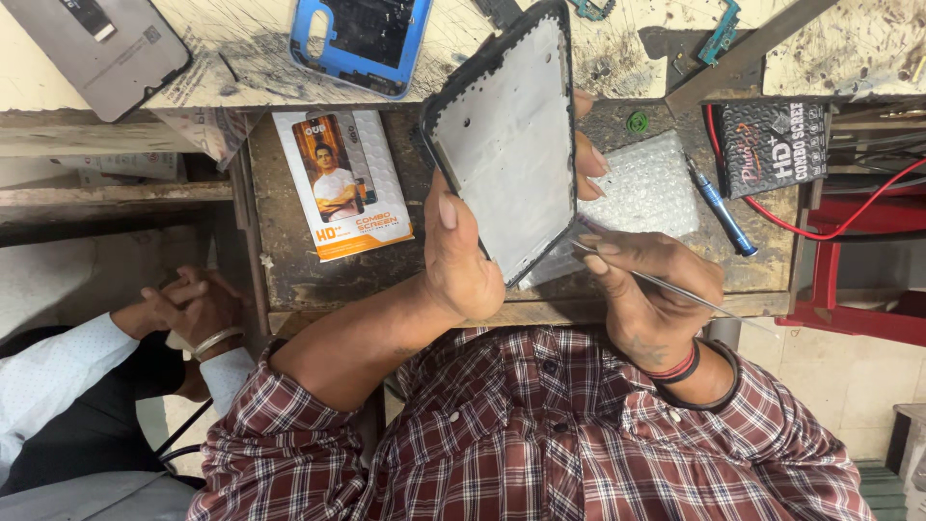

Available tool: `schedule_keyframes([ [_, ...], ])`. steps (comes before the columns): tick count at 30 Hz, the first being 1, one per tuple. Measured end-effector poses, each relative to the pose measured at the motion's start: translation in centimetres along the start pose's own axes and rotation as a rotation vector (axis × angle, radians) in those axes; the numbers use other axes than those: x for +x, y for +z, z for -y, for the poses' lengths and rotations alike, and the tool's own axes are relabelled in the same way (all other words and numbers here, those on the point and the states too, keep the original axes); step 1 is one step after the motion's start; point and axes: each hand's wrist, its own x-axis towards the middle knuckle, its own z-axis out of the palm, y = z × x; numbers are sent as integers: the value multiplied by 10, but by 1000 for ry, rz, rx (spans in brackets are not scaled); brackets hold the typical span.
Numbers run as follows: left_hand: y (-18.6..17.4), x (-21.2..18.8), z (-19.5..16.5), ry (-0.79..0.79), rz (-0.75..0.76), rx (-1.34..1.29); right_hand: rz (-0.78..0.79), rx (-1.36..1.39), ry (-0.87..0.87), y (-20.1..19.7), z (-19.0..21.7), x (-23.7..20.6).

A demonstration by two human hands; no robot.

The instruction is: The person uses a metal spudger and a purple plastic pry tool to scrape adhesive residue from the inner frame of a smartphone. They repeatedly scrape along the edges and corners, occasionally flipping the frame to access different sides.

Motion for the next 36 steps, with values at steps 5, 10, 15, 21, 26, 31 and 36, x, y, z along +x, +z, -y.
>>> schedule_keyframes([
  [5, -1, -1, 2, 1, 12, -9, 19, -82, -27, -1, 2, 3],
  [10, -2, -2, 5, 5, 17, -14, 23, -63, -4, 0, 4, 4],
  [15, -4, -2, 9, 16, 37, 0, 44, -11, 14, 2, 8, 3],
  [21, -5, -1, 10, 33, 48, 42, 98, -12, -23, 7, 11, 1],
  [26, -4, -1, 8, 16, 42, 70, 25, 4, 96, 5, 9, 5],
  [31, -3, -2, 7, -6, 63, 81, 143, -19, -71, 6, 14, 0],
  [36, -3, -1, 5, 15, 42, 73, 64, -14, 47, 5, 11, 5],
])
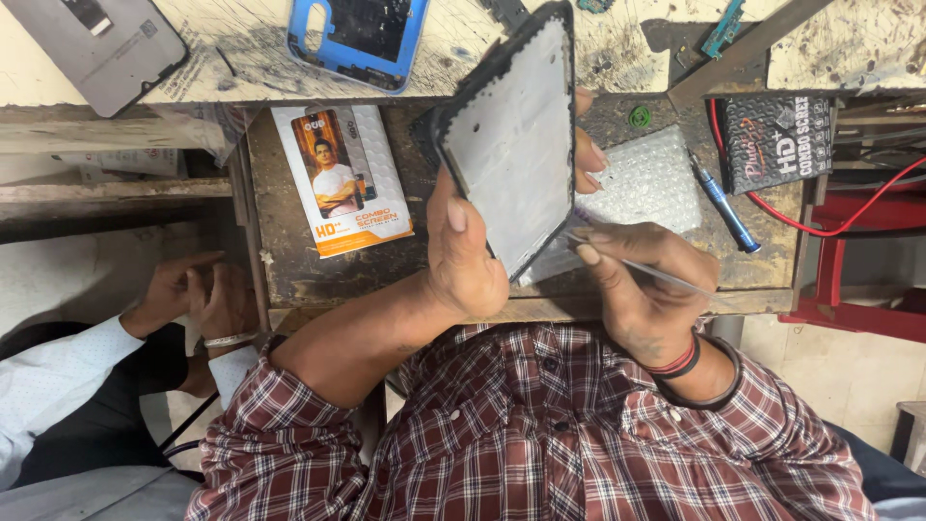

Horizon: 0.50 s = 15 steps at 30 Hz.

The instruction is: The person uses a metal spudger and a purple plastic pry tool to scrape adhesive residue from the inner frame of a smartphone. They repeatedly scrape along the edges and corners, occasionally flipping the frame to access different sides.

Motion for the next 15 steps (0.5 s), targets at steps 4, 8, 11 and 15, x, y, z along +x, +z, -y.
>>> schedule_keyframes([
  [4, 2, 1, 1, -13, 5, -5, 110, 18, -108, 2, 6, -2],
  [8, 3, 2, 2, 12, -7, -67, 212, 88, -146, 5, 11, -1],
  [11, 2, 2, 1, -11, -17, -129, 217, 94, -170, 7, 11, 3],
  [15, 0, 2, 5, -49, -2, -213, 225, 82, -203, 9, 11, 6],
])
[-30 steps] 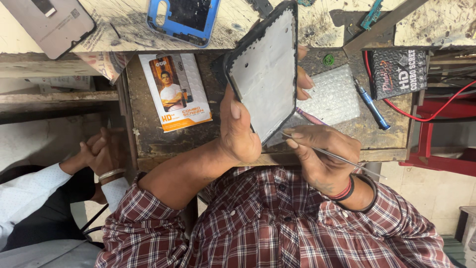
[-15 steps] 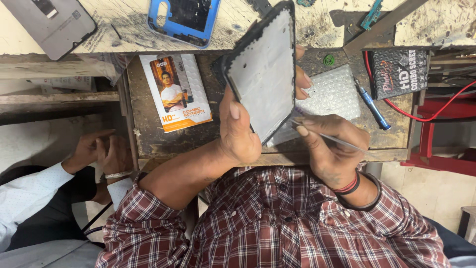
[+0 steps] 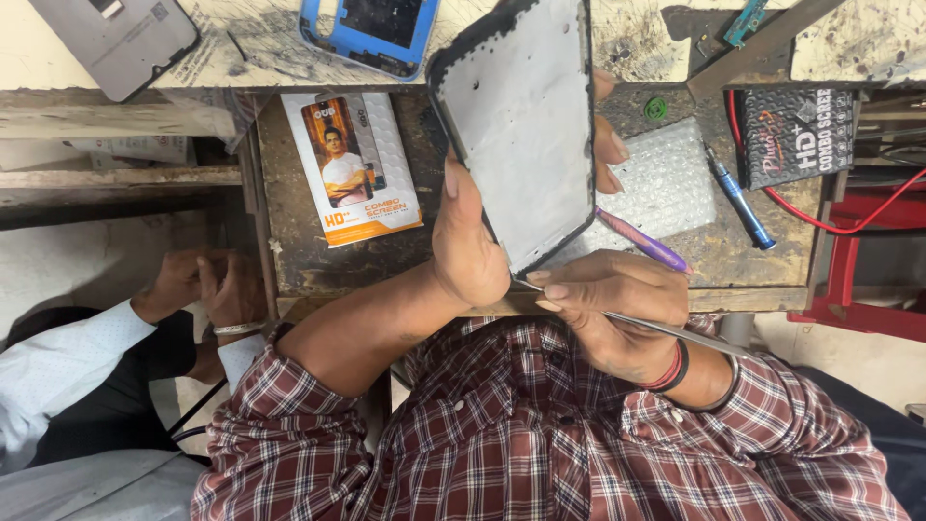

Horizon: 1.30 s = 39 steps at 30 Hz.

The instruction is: The person uses a metal spudger and a purple plastic pry tool to scrape adhesive residue from the inner frame of a smartphone. They repeatedly scrape along the edges and corners, occasionally flipping the frame to access different sides.

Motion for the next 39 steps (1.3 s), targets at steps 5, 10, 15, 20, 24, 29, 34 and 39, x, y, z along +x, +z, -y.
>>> schedule_keyframes([
  [5, -5, -2, 4, -26, 43, -86, -20, -1, -38, 4, -4, 0],
  [10, -3, -1, 1, -36, 26, -100, 18, -10, -39, 0, -5, -1],
  [15, 0, 2, -1, 7, 4, -34, 54, -46, -58, -5, -5, 0],
  [20, -3, 0, 3, -48, 46, -138, 40, -62, -87, -2, -7, 2],
  [24, -8, -2, 5, -74, 34, -147, 15, -75, -81, 2, -7, 3],
  [29, -6, -2, 8, -67, 20, -147, 8, -44, -76, 2, -7, 3],
  [34, -4, -2, 8, -27, 54, -105, -14, -56, -72, 0, -6, 3],
  [39, -4, -1, 6, -15, 8, -116, 45, -66, -80, -2, -3, 4],
])
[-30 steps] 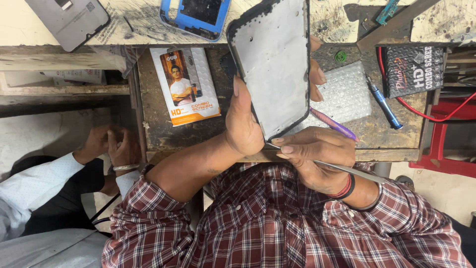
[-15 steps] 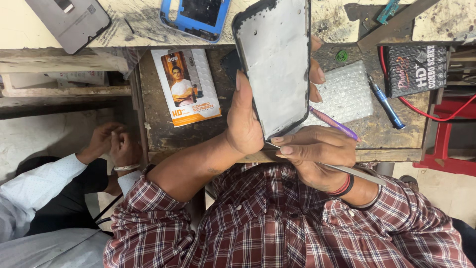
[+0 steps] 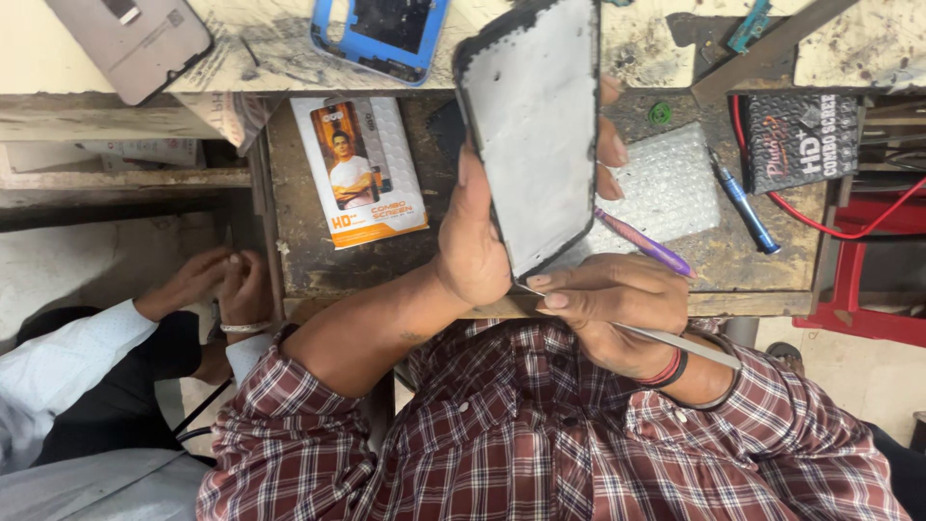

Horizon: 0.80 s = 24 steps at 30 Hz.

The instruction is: The person uses a metal spudger and a purple plastic pry tool to scrape adhesive residue from the inner frame of a smartphone. They repeatedly scrape along the edges and corners, occasionally flipping the frame to access different sides.

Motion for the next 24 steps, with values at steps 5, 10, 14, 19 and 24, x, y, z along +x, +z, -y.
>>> schedule_keyframes([
  [5, 5, -2, -2, -26, 17, 59, -11, 7, -6, -4, -1, -1],
  [10, 5, 0, -1, -3, 1, 65, 33, 74, 34, -10, -3, -5],
  [14, -5, 4, -6, 44, -3, 42, 35, 250, 254, -39, 0, -9],
  [19, -6, 7, -6, 72, -23, 1, 206, -886, 543, -78, -1, -19],
  [24, -5, 7, -7, 75, -18, 31, 129, -1001, 531, -78, 0, -13],
])
